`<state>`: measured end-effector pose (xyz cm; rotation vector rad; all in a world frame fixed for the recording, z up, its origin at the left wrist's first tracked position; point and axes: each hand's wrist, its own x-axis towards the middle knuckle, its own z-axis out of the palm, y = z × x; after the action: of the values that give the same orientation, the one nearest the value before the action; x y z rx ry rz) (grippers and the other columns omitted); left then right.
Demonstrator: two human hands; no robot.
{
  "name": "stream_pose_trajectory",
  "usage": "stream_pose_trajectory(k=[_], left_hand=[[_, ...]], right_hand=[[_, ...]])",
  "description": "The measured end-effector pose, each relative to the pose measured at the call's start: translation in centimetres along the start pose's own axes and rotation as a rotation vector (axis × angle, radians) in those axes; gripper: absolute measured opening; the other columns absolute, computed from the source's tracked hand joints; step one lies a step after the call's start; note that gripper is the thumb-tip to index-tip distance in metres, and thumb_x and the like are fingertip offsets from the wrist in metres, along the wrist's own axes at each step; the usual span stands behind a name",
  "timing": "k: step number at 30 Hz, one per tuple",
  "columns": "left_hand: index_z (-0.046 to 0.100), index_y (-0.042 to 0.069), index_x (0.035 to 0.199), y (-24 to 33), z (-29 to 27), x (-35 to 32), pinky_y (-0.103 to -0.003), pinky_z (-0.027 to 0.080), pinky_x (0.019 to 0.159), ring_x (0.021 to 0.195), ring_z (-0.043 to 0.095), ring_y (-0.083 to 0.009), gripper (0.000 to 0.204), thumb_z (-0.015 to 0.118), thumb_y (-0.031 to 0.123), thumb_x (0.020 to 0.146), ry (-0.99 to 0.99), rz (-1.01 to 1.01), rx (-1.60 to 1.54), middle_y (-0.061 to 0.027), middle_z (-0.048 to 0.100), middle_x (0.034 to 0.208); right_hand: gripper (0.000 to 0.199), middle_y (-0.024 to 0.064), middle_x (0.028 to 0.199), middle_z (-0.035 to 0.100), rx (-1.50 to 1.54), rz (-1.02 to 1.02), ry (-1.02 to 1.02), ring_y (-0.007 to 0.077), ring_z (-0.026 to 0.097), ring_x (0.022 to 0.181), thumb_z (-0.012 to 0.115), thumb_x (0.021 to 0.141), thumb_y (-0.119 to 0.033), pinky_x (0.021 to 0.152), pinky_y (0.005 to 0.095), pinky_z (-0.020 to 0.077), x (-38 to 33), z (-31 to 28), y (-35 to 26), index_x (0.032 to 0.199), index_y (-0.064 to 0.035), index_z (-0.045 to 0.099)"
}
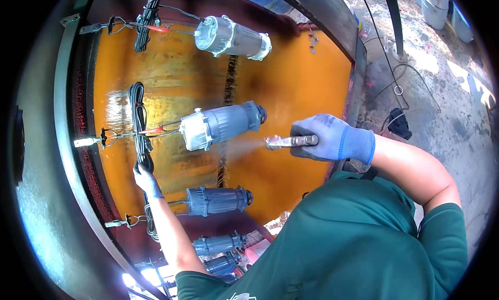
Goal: The person uses a spray gun to paint hanging metal components inside a spray booth while rotating them by hand, presses buttons on a control panel, and spray paints additional hanging components.
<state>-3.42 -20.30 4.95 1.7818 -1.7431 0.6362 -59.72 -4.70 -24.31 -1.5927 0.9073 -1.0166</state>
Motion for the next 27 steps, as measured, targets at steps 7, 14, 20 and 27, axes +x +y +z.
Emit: stream_pose_trajectory(k=[7, 14, 20, 27], left_hand=[[0.066, -0.002, 0.132, 0.0, 0.4, 0.4, -0.046, 0.056, 0.094, 0.107, 0.074, -0.0412, 0.036, 0.057, 0.021, 0.107, -0.044, 0.033, 0.125, -0.0269, 0.075, 0.119], [0.064, -0.002, 0.132, 1.3, 1.6, 0.4, -0.046, 0.057, 0.093, 0.106, 0.074, -0.0403, 0.033, 0.059, 0.016, 0.105, -0.076, -0.004, 0.1, -0.0271, 0.074, 0.119], [0.067, -0.003, 0.122, -1.4, 2.6, 1.5, -0.043, 0.056, 0.091, 0.099, 0.073, -0.0335, 0.028, 0.063, 0.018, 0.104, 0.008, 0.027, 0.151, -0.0211, 0.077, 0.113], [0.067, -0.003, 0.12, -1.2, 3.6, 2.1, -0.043, 0.056, 0.092, 0.1, 0.072, -0.0306, 0.025, 0.063, 0.016, 0.103, -0.028, -0.011, 0.096, -0.0194, 0.076, 0.112]], right_hand=[[0.023, 0.0161, 0.085, 0.07, 0.036, -0.171, 0.055, 0.0384, 0.071, 0.08, 0.08, 0.09, -0.022, 0.073, 0.0458, 0.0555, 1.1, 0.3, -1.7, 0.102, -0.0082, 0.067], [0.022, 0.0161, 0.085, 0.07, 0.203, 0.013, 0.31, 0.0386, 0.071, 0.08, 0.081, 0.09, -0.023, 0.074, 0.0476, 0.056, 1.4, 0.0, -1.3, 0.102, -0.0096, 0.068], [0.023, 0.0168, 0.083, 0.07, -0.038, -0.099, 0.036, 0.0367, 0.072, 0.078, 0.079, 0.093, -0.026, 0.069, 0.0444, 0.055, 0.2, 0.2, -0.4, 0.102, -0.0083, 0.069], [0.022, 0.0162, 0.083, 0.072, 0.178, 0.04, 0.01, 0.0346, 0.073, 0.08, 0.08, 0.09, -0.025, 0.075, 0.0432, 0.0564, -0.7, -0.7, 0.7, 0.101, -0.0083, 0.07]])
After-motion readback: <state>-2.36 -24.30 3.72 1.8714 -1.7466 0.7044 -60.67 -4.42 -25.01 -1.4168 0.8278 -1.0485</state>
